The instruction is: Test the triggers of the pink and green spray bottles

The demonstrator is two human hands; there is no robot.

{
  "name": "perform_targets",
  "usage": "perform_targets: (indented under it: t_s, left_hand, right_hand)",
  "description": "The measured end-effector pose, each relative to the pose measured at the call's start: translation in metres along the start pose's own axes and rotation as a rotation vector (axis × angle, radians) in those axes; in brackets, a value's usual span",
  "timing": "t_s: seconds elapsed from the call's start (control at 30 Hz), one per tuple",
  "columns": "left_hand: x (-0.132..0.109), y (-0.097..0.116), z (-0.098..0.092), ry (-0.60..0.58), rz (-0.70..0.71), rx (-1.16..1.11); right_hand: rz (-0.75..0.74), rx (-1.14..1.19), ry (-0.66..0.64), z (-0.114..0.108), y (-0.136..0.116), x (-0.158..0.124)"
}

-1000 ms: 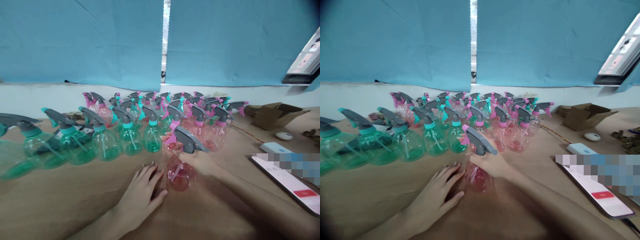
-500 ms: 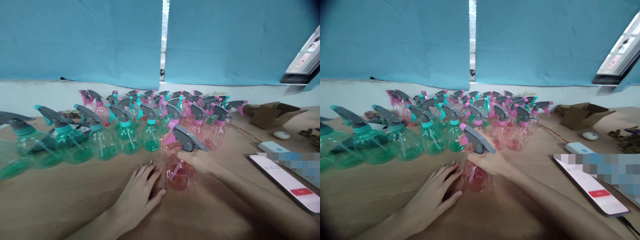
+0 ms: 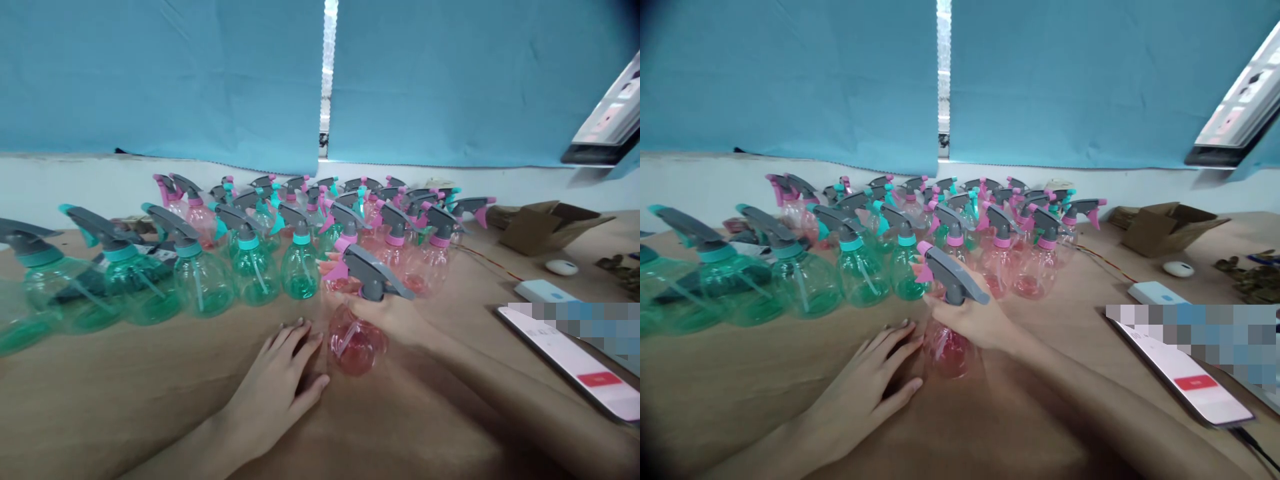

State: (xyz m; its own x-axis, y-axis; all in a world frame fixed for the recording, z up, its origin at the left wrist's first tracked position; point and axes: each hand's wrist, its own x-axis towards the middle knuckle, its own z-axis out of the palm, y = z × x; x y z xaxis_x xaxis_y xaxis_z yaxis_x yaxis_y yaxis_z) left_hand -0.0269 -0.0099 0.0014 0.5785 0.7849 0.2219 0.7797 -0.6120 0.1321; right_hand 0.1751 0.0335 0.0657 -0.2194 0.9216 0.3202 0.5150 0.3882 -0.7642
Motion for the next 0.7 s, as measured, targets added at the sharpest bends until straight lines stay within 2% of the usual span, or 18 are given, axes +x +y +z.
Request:
perform_targets:
  t_s: [0.3,0.43,0.6,0.7]
  left_hand:
    - [0.000,-0.001,0.001,0.003,0.003,0.004]
    - [0.001,0.000,0.000,-0.004,-0.001,0.007]
    - [0.000,0.000,0.000,-0.010,-0.005,0.008]
    - [0.000,-0.001,0.001,-0.011,-0.004,0.011]
  right_hand:
    - [0.058,0.054,0.009,0.002,0.005,0.000]
    - [0.095,0.007,0.014,0.003,0.009,0.000]
    - [0.062,-0.051,0.019,0.004,0.009,0.001]
    - [0.105,-0.056,0.018,0.003,0.007,0.000]
